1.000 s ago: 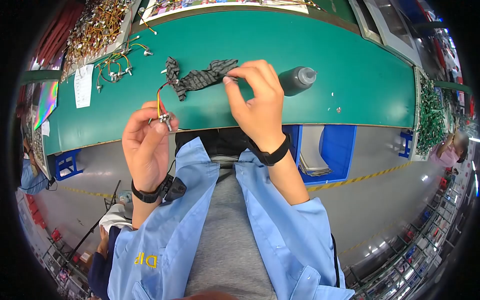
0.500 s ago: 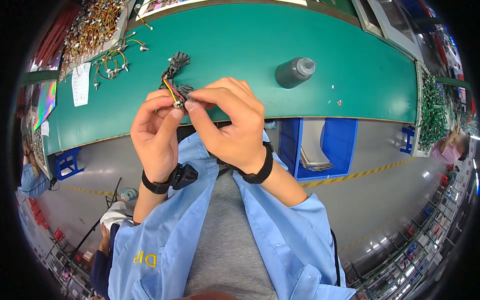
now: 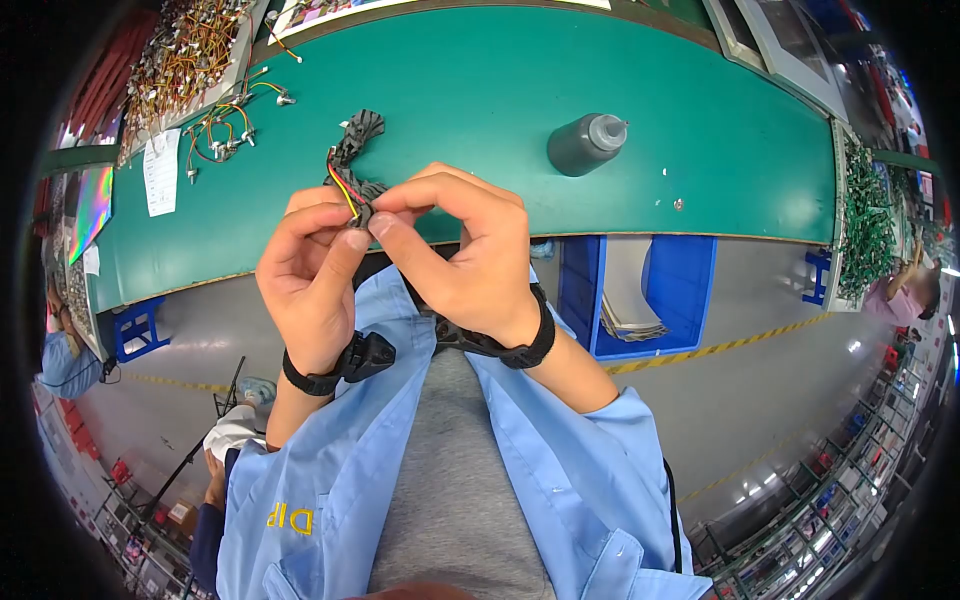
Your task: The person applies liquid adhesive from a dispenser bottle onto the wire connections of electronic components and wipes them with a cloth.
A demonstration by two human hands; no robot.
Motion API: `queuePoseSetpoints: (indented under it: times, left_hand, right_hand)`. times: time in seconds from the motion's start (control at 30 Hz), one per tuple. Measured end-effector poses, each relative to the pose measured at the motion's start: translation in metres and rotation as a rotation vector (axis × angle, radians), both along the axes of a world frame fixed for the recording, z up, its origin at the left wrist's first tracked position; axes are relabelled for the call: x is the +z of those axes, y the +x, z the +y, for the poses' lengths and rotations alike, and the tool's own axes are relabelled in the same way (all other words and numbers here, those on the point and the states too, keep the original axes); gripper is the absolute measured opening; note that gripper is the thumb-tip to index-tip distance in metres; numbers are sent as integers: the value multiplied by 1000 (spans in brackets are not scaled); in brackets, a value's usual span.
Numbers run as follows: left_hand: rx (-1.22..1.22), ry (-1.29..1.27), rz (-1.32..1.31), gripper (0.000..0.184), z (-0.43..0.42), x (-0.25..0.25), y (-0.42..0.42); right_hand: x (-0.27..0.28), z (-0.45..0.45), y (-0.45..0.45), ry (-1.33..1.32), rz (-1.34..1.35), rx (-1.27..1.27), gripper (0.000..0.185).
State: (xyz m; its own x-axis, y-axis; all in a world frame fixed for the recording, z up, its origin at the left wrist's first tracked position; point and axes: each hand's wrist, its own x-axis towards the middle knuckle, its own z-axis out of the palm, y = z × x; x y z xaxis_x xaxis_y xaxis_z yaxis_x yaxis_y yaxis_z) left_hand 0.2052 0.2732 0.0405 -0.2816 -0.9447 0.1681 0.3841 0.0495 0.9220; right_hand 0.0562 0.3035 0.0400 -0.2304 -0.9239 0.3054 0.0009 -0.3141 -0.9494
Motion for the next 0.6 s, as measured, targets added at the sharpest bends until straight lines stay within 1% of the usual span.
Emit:
queuePoseSetpoints:
  times: [0.03,0.13,0.3,0.43,0.53,0.6]
  left_hand:
    - [-8,0,0,23,0,1,0]
    - [-23,0,1,23,0,1,1]
    - [-42,37,14,25,2,-1,0]
    - [-51,31,4,25,2,-2,0]
    - [-66,26,1,24,1,-5,0]
    - [-78,28,8,23,0,-5,0]
  right_hand:
    - [0,0,0,0,-1,-1,12]
    - [0,1,-1,63,-121,57,9]
    - [-1,2,1,68,-118,36,5]
    - [0,4,4,121,-187,39,1]
    - [0,4,6,179,-306,46,2]
    - [1,5,7,196,-338,58,2]
